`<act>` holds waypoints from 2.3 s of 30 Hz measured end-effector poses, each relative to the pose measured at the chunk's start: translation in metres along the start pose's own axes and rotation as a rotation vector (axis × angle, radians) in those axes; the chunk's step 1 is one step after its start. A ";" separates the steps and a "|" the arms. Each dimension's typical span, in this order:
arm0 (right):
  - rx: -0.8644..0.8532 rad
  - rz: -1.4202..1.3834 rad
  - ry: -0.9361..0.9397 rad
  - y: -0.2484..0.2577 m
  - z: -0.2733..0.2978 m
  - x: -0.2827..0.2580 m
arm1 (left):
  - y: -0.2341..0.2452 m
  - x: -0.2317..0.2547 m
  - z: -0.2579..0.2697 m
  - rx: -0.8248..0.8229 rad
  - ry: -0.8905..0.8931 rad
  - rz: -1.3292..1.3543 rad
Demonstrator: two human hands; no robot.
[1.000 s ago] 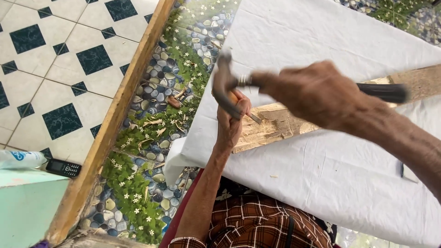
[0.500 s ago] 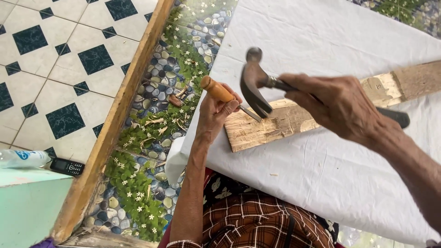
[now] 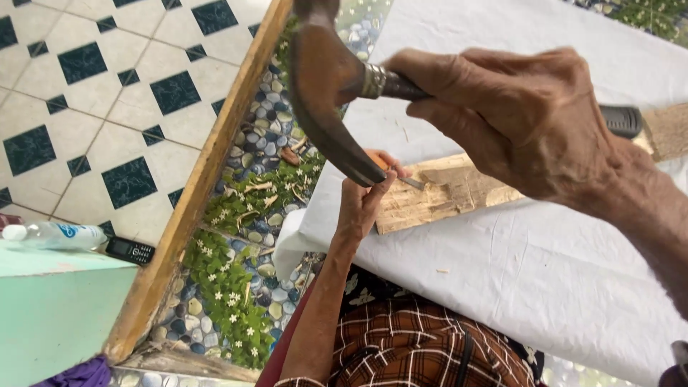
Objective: Carving a groove into a wooden plank using a hammer and chisel while sitting on the floor.
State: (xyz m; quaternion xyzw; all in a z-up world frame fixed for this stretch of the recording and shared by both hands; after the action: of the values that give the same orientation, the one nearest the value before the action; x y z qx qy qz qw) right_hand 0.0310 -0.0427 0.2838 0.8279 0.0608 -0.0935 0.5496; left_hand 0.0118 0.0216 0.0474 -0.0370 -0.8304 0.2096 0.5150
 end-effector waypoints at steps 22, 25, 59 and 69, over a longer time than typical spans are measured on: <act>-0.158 0.159 -0.057 -0.016 0.017 0.037 | -0.007 -0.019 0.006 0.082 -0.057 -0.005; -0.109 0.150 -0.027 0.007 0.007 0.017 | -0.014 -0.014 0.007 0.093 -0.055 -0.048; -0.362 0.310 -0.045 -0.019 0.018 0.010 | -0.018 -0.022 0.009 0.103 -0.058 -0.057; -0.338 0.197 -0.186 -0.051 0.055 0.044 | -0.016 -0.004 0.008 0.110 -0.065 -0.133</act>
State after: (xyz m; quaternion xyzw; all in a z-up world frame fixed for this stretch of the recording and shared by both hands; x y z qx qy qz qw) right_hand 0.0589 -0.0742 0.2075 0.7136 -0.0567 -0.1036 0.6905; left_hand 0.0094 0.0037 0.0474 0.0535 -0.8345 0.2211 0.5018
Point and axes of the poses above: each hand's wrist, its own z-axis away from the middle knuckle, its own y-axis out of the back of the hand, x = y × z, the point moved 7 cm from there along -z, towards the middle knuckle, and after that the axes turned 4 degrees about -z, right-handed, at the moved point
